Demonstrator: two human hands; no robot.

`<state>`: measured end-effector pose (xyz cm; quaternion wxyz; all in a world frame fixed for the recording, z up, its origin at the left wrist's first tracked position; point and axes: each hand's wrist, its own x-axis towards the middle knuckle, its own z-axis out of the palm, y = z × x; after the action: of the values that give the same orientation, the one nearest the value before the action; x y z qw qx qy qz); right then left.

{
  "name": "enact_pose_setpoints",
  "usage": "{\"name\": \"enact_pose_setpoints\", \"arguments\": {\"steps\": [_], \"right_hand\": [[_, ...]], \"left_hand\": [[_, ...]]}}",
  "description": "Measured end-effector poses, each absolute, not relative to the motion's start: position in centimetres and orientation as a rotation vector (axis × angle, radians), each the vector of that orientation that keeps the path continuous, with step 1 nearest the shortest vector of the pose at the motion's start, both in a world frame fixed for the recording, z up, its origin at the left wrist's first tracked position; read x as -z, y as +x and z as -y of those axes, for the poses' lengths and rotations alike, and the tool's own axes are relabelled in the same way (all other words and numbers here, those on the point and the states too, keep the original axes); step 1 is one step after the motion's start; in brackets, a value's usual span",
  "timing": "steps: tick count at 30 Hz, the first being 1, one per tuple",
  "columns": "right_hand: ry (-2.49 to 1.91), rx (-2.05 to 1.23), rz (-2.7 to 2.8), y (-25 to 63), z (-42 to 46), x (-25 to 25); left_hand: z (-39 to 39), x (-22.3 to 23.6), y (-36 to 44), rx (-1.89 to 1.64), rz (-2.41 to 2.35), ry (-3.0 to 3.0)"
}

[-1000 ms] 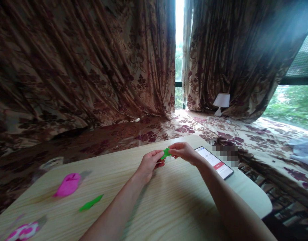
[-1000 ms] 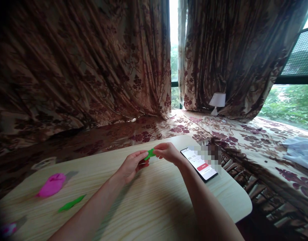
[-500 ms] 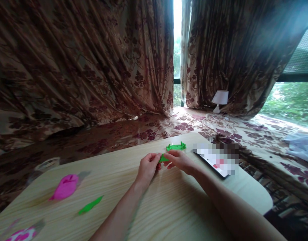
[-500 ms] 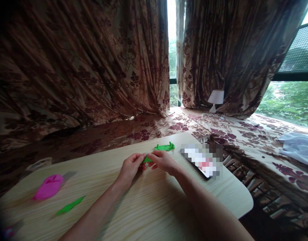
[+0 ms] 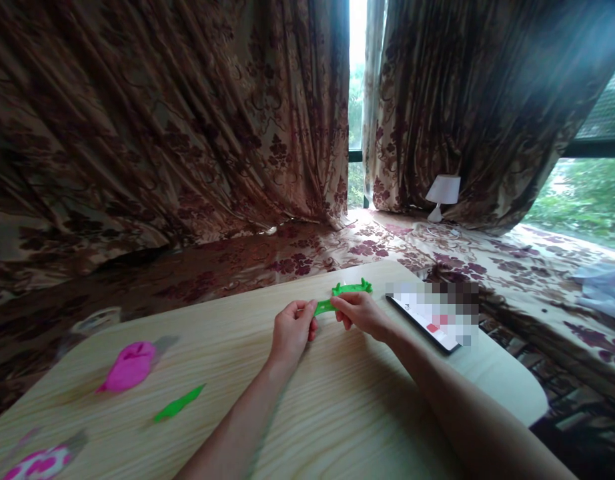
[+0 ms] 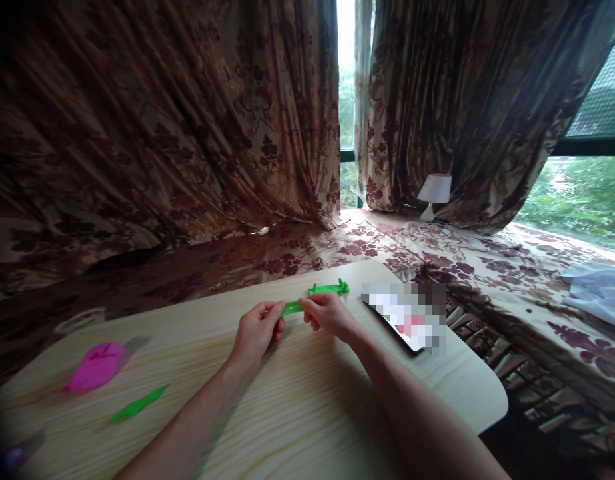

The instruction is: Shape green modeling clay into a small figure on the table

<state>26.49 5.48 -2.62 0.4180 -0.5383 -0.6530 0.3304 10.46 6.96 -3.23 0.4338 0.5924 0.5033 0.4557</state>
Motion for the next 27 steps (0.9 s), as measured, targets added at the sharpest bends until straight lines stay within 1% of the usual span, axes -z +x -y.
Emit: {"name": "enact_pose_setpoints", "arguments": {"steps": [3, 5, 8, 10, 14, 18, 20, 23, 27], "right_hand": [[-1.466, -0.722, 1.653, 28.7, -6.1, 2.2], [-1.531, -0.567, 1.592, 30.9, -6.7, 1.6], [-1.649, -0.319, 1.526, 34.5, -7.7, 0.9], [-1.711, -0.228, 1.553, 36.2, -8.4, 0.8], [-1.757, -0.181, 1.707, 36.9, -9.4, 1.7], [-1.757, -0.148, 1.801, 36.5, -9.9, 2.6], [-1.75, -0.133, 1.844, 36.4, -10.0, 2.8], [-1.739, -0.117, 1.923, 36.2, -10.2, 3.1], [-1.758, -0.093, 1.988, 36.0, -10.3, 3.5]], "left_hand": [[-7.1, 3.1, 10.0, -1.088, -1.344, 1.7], [-7.0, 2.7, 9.7, -1.031, -1.433, 1.931], [-6.5, 2.0, 9.3, -0.785, -1.589, 2.295], [-6.2, 1.8, 9.2, -0.646, -1.64, 2.403], [-6.1, 2.1, 9.2, -0.58, -1.626, 2.557], [-7.6, 1.2, 10.5, -0.709, -1.57, 2.645], [-9.0, 0.2, 12.0, -0.749, -1.508, 2.721], [-11.0, -0.7, 15.2, -0.659, -1.331, 2.863], [-12.8, -0.2, 18.8, -0.574, -1.23, 2.905]]}}
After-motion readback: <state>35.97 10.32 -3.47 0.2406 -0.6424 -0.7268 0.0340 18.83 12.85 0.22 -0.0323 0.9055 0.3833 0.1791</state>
